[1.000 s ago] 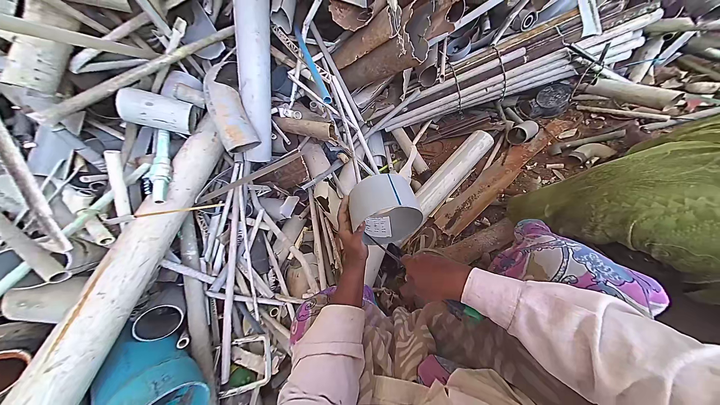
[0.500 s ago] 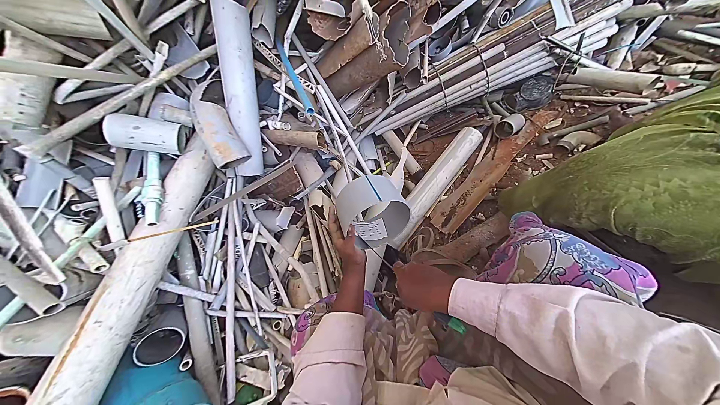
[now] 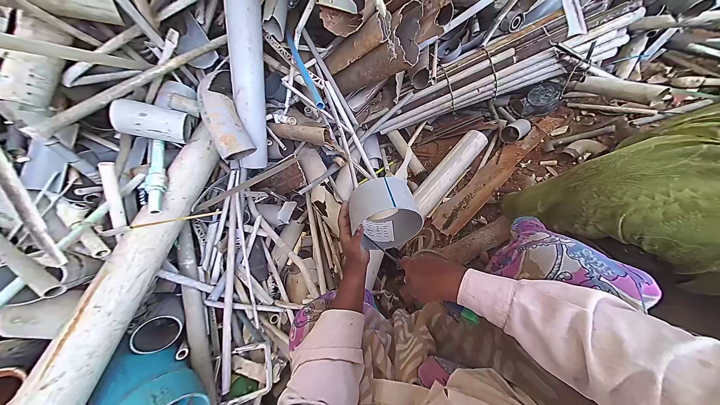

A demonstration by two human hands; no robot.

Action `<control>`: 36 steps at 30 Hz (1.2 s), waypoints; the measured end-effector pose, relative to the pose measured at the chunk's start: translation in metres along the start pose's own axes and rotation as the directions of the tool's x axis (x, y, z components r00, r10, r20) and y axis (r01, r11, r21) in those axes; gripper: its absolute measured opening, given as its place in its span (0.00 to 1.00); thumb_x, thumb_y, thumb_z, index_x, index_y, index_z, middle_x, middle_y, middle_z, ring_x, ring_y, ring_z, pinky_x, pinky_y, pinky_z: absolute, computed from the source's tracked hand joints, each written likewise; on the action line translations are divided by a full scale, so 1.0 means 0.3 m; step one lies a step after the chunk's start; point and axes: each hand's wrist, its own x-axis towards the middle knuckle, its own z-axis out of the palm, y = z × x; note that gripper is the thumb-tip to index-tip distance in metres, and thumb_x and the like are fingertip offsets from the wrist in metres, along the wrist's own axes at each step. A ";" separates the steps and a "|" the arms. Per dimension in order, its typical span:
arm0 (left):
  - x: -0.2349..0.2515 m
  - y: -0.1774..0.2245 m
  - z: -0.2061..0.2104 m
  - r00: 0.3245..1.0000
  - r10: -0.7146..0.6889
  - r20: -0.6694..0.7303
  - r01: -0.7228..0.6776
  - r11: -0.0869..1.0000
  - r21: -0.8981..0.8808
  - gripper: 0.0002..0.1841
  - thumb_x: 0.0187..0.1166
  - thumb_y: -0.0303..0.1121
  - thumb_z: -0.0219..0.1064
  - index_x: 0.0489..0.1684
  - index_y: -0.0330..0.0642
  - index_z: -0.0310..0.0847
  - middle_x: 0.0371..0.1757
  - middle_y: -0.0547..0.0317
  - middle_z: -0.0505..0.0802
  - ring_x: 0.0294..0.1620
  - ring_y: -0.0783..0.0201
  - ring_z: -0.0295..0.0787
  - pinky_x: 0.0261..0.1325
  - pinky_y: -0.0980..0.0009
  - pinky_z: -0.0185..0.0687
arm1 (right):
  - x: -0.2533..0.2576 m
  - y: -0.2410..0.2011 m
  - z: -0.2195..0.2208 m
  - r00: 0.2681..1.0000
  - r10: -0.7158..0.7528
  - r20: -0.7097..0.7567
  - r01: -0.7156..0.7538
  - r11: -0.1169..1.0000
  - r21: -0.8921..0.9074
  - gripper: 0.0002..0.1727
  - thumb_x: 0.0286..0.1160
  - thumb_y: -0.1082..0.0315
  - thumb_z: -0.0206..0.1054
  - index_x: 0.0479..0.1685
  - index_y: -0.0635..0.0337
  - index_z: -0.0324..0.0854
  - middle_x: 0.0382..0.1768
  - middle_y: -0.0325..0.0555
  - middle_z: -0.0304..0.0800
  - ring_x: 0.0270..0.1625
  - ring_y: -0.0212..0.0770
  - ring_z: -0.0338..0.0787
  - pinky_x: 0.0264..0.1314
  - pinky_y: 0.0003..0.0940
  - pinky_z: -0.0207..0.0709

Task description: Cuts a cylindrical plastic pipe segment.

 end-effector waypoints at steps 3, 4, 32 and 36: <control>-0.004 -0.003 0.018 0.999 -0.020 -0.042 0.020 1.000 -0.011 0.47 0.68 0.39 0.63 0.88 0.26 0.42 0.81 0.42 0.70 0.73 0.69 0.75 0.74 0.72 0.73 | -0.006 -0.014 0.019 1.000 0.030 -0.007 -0.030 1.000 -0.005 0.25 0.90 0.65 0.56 0.77 0.74 0.64 0.60 0.72 0.83 0.64 0.67 0.87 0.62 0.64 0.78; -0.004 -0.004 0.025 0.998 -0.026 -0.066 0.024 1.000 -0.017 0.45 0.69 0.37 0.61 0.88 0.27 0.42 0.80 0.42 0.70 0.73 0.68 0.75 0.74 0.71 0.73 | -0.004 -0.019 0.030 0.999 0.038 -0.009 -0.038 0.999 -0.008 0.25 0.90 0.65 0.56 0.78 0.73 0.63 0.60 0.71 0.83 0.64 0.66 0.87 0.62 0.63 0.79; 0.006 -0.026 0.008 0.997 -0.066 -0.031 0.064 0.997 -0.045 0.46 0.69 0.39 0.61 0.89 0.27 0.41 0.81 0.41 0.69 0.73 0.67 0.75 0.74 0.69 0.74 | 0.013 0.017 0.023 1.000 0.007 -0.027 -0.006 1.000 0.029 0.23 0.91 0.66 0.55 0.76 0.73 0.67 0.61 0.72 0.83 0.64 0.68 0.86 0.62 0.65 0.78; 0.011 -0.033 0.011 0.990 -0.064 -0.122 0.060 0.998 -0.030 0.44 0.72 0.38 0.57 0.90 0.30 0.40 0.80 0.39 0.71 0.72 0.64 0.76 0.72 0.67 0.76 | 0.033 0.004 0.048 0.999 0.013 -0.048 -0.012 1.000 0.024 0.23 0.92 0.64 0.54 0.76 0.71 0.65 0.61 0.70 0.83 0.64 0.67 0.88 0.62 0.64 0.80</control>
